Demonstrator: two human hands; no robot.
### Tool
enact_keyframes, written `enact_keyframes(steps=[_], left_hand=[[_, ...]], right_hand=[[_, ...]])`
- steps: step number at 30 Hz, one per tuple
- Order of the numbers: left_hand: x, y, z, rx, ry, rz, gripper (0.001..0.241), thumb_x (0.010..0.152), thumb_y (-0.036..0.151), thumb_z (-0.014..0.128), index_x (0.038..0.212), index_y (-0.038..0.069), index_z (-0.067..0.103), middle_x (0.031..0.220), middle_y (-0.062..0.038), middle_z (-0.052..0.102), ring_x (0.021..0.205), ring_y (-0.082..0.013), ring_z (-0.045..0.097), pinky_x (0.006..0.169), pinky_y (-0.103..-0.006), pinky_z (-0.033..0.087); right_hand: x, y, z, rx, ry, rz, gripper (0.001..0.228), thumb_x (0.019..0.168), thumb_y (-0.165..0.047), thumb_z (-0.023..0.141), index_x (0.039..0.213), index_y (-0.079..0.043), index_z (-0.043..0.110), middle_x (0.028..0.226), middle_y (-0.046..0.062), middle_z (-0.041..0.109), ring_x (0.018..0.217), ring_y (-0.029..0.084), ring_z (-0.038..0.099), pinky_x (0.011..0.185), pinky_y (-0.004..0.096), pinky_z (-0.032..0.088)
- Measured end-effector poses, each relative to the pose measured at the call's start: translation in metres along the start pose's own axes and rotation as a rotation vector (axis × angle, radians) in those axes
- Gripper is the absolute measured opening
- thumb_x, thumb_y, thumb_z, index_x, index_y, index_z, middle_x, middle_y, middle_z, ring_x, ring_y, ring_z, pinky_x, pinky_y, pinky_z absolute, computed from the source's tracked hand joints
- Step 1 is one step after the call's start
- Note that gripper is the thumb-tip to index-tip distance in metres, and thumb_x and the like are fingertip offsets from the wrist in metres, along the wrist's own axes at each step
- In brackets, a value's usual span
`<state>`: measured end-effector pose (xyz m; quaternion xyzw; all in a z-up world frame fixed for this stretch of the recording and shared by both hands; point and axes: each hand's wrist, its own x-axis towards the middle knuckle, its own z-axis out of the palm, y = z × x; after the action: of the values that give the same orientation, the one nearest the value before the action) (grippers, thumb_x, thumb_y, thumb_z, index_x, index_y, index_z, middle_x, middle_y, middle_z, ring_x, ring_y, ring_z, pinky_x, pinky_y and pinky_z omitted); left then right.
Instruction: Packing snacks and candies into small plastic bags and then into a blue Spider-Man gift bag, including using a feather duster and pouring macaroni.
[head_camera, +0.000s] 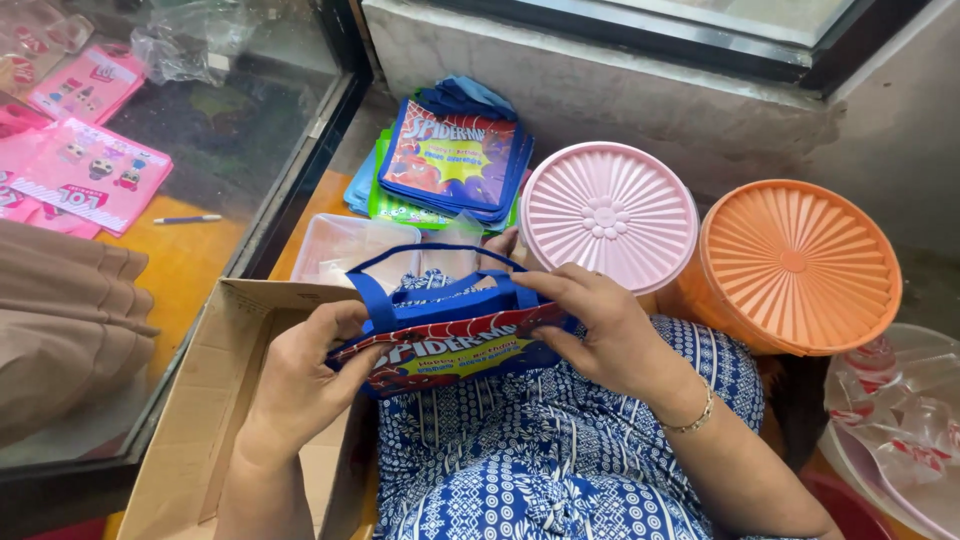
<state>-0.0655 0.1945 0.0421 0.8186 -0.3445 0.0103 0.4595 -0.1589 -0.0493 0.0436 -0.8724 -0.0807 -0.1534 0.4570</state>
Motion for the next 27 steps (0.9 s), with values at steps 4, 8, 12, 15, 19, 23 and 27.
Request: enact_keyframes(steps=[4, 8, 12, 15, 19, 23, 27], left_hand=[[-0.003, -0.001, 0.0, 0.117, -0.042, -0.008, 0.052, 0.063, 0.002, 0.065, 0.109, 0.007, 0.042, 0.072, -0.007, 0.062, 0.057, -0.0129, 0.06, 0.046, -0.024, 0.048], [0.004, 0.017, -0.007, 0.262, -0.242, 0.131, 0.048, 0.066, 0.0, 0.056, 0.113, 0.011, 0.053, 0.072, -0.005, 0.052, 0.049, -0.0165, 0.051, 0.046, -0.0291, 0.043], [0.0, 0.011, -0.007, 0.311, -0.312, 0.059, 0.038, 0.064, 0.001, 0.056, 0.101, 0.007, 0.057, 0.076, -0.006, 0.056, 0.055, -0.0181, 0.057, 0.05, -0.0292, 0.047], [-0.001, 0.016, -0.008, 0.282, -0.324, 0.033, 0.025, 0.065, 0.002, 0.055, 0.09, 0.007, 0.058, 0.083, -0.006, 0.059, 0.064, -0.0211, 0.06, 0.056, -0.0296, 0.049], [-0.001, 0.017, -0.004, 0.442, -0.321, 0.043, 0.013, 0.063, 0.008, 0.056, 0.076, 0.006, 0.058, 0.091, -0.011, 0.052, 0.072, -0.0263, 0.053, 0.062, -0.0337, 0.045], [0.008, 0.017, 0.009, 0.664, -0.305, 0.274, 0.056, 0.047, 0.039, 0.077, 0.084, 0.006, 0.05, 0.094, -0.013, 0.05, 0.092, -0.0267, 0.048, 0.087, -0.0404, 0.03], [0.022, -0.002, 0.033, 0.843, -0.598, 0.146, 0.035, 0.067, 0.035, 0.064, 0.09, 0.013, 0.048, 0.072, -0.004, 0.058, 0.074, -0.0251, 0.061, 0.068, -0.0363, 0.046]], right_hand=[[0.003, 0.002, 0.001, -0.354, -0.104, -0.057, 0.047, 0.064, -0.006, 0.064, 0.11, -0.016, 0.056, 0.079, 0.005, 0.056, 0.063, 0.016, 0.05, 0.059, 0.026, 0.043], [0.008, 0.003, 0.0, -0.437, -0.212, -0.067, 0.045, 0.061, -0.008, 0.064, 0.105, -0.013, 0.058, 0.085, 0.004, 0.057, 0.068, 0.02, 0.055, 0.067, 0.03, 0.044], [0.013, -0.003, 0.002, -0.423, -0.32, -0.029, 0.034, 0.06, -0.013, 0.067, 0.093, -0.012, 0.059, 0.071, 0.004, 0.057, 0.06, 0.02, 0.054, 0.059, 0.032, 0.043], [0.013, -0.002, 0.003, -0.45, -0.359, 0.063, 0.016, 0.064, -0.014, 0.065, 0.079, -0.011, 0.061, 0.074, 0.002, 0.057, 0.065, 0.017, 0.054, 0.063, 0.03, 0.045], [0.012, -0.001, 0.006, -0.436, -0.323, 0.046, 0.009, 0.067, -0.012, 0.062, 0.075, -0.011, 0.06, 0.07, 0.002, 0.053, 0.063, 0.017, 0.051, 0.059, 0.03, 0.043], [0.015, -0.002, 0.01, -0.442, -0.247, -0.049, 0.011, 0.067, -0.011, 0.062, 0.077, -0.011, 0.059, 0.071, 0.003, 0.049, 0.06, 0.018, 0.049, 0.056, 0.031, 0.042], [0.017, 0.007, 0.012, -0.492, -0.293, -0.065, 0.008, 0.072, -0.024, 0.062, 0.076, -0.02, 0.057, 0.078, 0.002, 0.048, 0.066, 0.025, 0.056, 0.058, 0.037, 0.046]])
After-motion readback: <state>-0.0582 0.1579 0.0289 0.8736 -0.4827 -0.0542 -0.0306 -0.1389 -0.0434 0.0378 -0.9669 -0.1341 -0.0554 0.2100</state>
